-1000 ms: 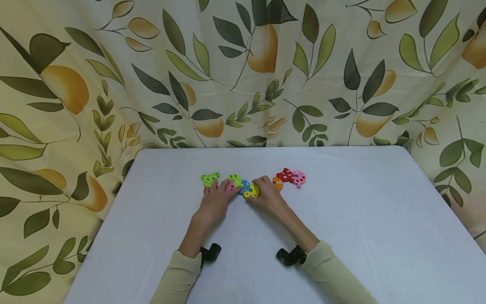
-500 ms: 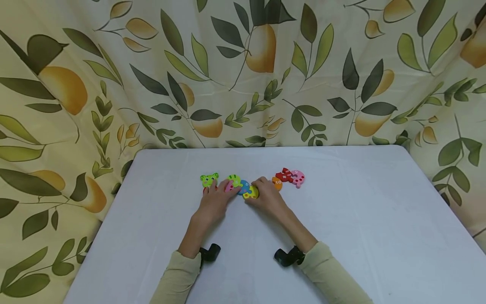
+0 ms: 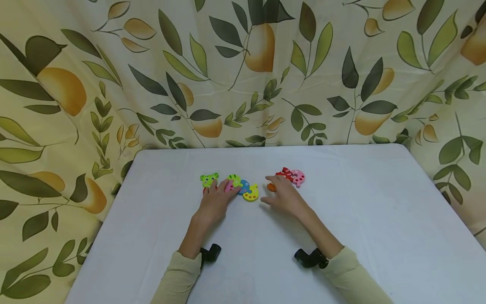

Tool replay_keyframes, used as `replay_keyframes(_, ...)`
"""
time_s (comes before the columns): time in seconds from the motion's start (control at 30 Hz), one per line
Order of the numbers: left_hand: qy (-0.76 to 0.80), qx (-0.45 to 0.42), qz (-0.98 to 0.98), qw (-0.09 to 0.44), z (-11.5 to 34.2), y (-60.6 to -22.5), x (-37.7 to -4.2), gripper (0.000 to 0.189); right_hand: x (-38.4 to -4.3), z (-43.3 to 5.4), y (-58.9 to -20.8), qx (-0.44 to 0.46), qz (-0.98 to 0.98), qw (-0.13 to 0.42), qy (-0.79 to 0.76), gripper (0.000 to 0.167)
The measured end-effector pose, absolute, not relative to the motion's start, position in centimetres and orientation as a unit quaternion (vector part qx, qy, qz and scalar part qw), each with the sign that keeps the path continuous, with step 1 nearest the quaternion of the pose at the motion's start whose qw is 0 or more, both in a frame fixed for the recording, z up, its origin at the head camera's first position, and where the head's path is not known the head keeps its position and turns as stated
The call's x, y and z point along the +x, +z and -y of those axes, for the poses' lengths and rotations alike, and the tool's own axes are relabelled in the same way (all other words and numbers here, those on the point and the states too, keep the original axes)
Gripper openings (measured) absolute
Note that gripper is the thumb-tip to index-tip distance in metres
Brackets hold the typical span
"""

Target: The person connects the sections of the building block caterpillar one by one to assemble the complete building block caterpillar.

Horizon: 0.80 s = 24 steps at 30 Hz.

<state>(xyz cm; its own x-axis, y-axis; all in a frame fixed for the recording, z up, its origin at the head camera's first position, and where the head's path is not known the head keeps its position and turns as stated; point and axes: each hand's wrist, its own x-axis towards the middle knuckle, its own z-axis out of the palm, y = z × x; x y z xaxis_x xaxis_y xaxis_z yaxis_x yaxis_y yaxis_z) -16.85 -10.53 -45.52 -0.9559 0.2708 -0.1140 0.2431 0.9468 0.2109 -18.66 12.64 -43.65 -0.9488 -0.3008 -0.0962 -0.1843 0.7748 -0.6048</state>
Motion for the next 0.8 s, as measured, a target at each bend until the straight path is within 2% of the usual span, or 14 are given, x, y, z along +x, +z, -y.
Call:
replay_keyframes(0.3,0.087,0.127,-0.986,0.068,10.0,-44.9,-16.4,0.061,-19.4,-17.3,-42.7,-0.104,-0.947,0.088,-0.291,0.071)
replay_keyframes(0.57,0.088,0.119,-0.987,0.064,9.7,-44.8,-16.2,0.06,-20.6,-19.6,-42.8,-0.105,-0.954,0.086,-0.269,0.07)
replay_keyframes(0.8,0.105,0.12,-0.986,0.042,8.6,-45.3,-16.2,0.046,-22.1,-20.4,-43.1,-0.094,-0.962,0.09,-0.241,0.069)
